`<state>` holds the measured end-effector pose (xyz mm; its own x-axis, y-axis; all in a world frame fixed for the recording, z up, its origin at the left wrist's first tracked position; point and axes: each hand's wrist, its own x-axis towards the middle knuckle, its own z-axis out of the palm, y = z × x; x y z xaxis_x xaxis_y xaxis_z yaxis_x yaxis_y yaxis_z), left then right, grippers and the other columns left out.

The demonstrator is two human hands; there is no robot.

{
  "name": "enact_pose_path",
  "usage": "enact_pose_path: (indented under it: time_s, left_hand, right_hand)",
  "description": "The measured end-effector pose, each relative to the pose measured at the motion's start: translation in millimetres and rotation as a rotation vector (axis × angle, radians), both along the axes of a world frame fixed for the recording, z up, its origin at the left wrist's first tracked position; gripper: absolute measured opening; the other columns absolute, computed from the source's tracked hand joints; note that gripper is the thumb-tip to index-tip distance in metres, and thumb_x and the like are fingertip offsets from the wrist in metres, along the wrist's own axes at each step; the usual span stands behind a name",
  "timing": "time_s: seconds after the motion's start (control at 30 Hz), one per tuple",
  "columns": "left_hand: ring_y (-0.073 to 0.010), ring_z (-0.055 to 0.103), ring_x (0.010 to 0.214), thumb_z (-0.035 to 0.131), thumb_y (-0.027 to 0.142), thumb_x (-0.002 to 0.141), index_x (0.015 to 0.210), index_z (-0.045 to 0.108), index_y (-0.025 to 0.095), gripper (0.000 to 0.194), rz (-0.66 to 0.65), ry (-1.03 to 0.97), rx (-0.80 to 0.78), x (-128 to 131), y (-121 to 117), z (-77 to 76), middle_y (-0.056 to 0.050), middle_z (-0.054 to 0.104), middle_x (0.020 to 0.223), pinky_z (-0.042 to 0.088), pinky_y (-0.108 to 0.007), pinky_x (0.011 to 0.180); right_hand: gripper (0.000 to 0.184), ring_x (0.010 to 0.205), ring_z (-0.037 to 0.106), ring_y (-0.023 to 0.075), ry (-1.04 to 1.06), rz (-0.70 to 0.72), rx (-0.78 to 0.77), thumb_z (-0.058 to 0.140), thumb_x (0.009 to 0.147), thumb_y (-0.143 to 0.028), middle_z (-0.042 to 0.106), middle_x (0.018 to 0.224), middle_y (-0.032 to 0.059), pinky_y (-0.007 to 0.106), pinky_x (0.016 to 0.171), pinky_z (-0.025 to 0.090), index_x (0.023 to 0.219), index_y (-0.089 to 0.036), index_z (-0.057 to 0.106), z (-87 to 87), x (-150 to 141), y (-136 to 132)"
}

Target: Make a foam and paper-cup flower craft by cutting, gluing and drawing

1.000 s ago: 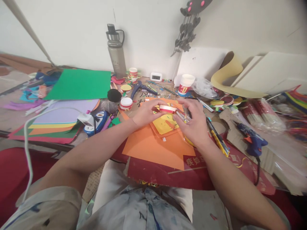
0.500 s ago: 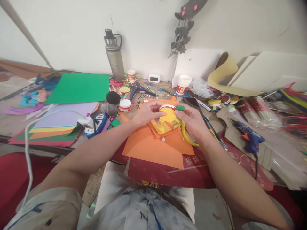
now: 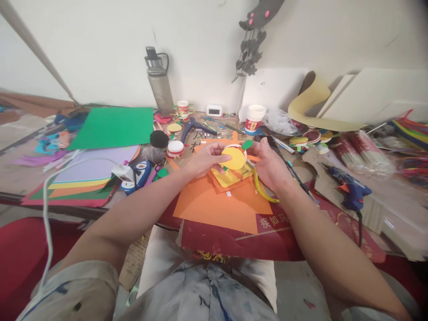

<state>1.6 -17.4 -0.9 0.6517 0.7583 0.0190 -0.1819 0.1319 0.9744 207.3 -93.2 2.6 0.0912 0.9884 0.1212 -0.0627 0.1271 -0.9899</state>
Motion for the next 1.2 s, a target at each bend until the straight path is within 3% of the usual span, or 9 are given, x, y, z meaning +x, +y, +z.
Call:
enact_pose_path:
  time_s: [0.1,0.17,0.27,0.47,0.57,0.73,1.03,1.2]
  left_hand:
    - [-0.0094,0.068,0.073,0.108,0.041,0.052,0.100,0.069,0.016,0.067,0.075,-0.066,-0.045,1,-2,3.8,-0.001,0.076,0.096,0.054,-0.019,0.053]
    - [-0.0077,0.064,0.071,0.109,0.040,0.049,0.097,0.069,0.016,0.067,0.133,-0.108,-0.073,2,-4,6.0,0.000,0.073,0.093,0.049,-0.018,0.052]
    - [-0.0057,0.059,0.067,0.109,0.039,0.048,0.092,0.069,0.016,0.064,0.183,-0.124,-0.088,4,-8,7.3,0.003,0.069,0.085,0.040,-0.018,0.049]
    - [-0.0095,0.062,0.082,0.104,0.052,0.059,0.104,0.073,0.019,0.064,0.218,-0.086,-0.006,6,-10,6.7,-0.001,0.070,0.104,0.043,-0.022,0.057]
    - [-0.0094,0.059,0.082,0.101,0.057,0.064,0.101,0.072,0.019,0.060,0.256,-0.108,0.033,5,-4,6.6,-0.001,0.069,0.100,0.042,-0.022,0.062]
    - [-0.0068,0.051,0.072,0.105,0.050,0.058,0.086,0.065,0.017,0.059,0.251,-0.134,0.116,4,3,8.8,0.005,0.059,0.079,0.039,-0.024,0.065]
    - [-0.0077,0.058,0.073,0.105,0.058,0.053,0.083,0.066,0.016,0.065,0.202,-0.133,0.073,4,1,9.7,0.002,0.067,0.081,0.044,-0.025,0.070]
    - [-0.0076,0.059,0.076,0.104,0.059,0.057,0.089,0.068,0.017,0.064,0.189,-0.149,0.052,3,-1,11.1,0.003,0.067,0.085,0.044,-0.024,0.071]
  right_hand:
    - [0.077,0.109,0.070,0.0269,0.080,-0.045,-0.017,0.069,0.075,-0.098,0.079,0.116,0.0057,0.040,0.091,0.057,0.109,-0.030,0.075,0.0,-4,-2]
    - [0.071,0.107,0.069,0.0252,0.070,-0.020,-0.017,0.085,0.069,-0.087,0.078,0.117,0.0041,0.038,0.087,0.056,0.111,-0.031,0.074,-2.3,-8,-2]
    - [0.064,0.102,0.067,0.0235,0.019,0.000,-0.014,0.098,0.062,-0.070,0.077,0.109,0.0044,0.036,0.085,0.054,0.101,-0.027,0.071,-7.3,-15,0]
    - [0.054,0.077,0.057,0.0154,-0.016,-0.056,-0.048,0.100,0.061,-0.060,0.068,0.085,-0.0003,0.032,0.075,0.049,0.087,-0.022,0.071,-6.9,-14,-1]
    - [0.053,0.077,0.058,0.0156,-0.018,-0.059,-0.063,0.102,0.057,-0.058,0.069,0.082,-0.0004,0.032,0.075,0.050,0.083,-0.022,0.072,-3.1,-14,-4]
    - [0.053,0.081,0.061,0.0169,-0.006,-0.030,-0.074,0.104,0.053,-0.055,0.073,0.085,0.0002,0.033,0.079,0.051,0.083,-0.023,0.074,-1.3,-16,-6]
    - [0.051,0.081,0.061,0.0175,-0.008,-0.033,-0.081,0.103,0.054,-0.055,0.071,0.083,-0.0002,0.033,0.080,0.049,0.080,-0.023,0.073,-0.3,-17,-9]
    - [0.049,0.082,0.061,0.0183,-0.040,-0.015,-0.065,0.101,0.057,-0.055,0.071,0.085,0.0003,0.034,0.081,0.050,0.081,-0.023,0.072,0.1,-16,-9]
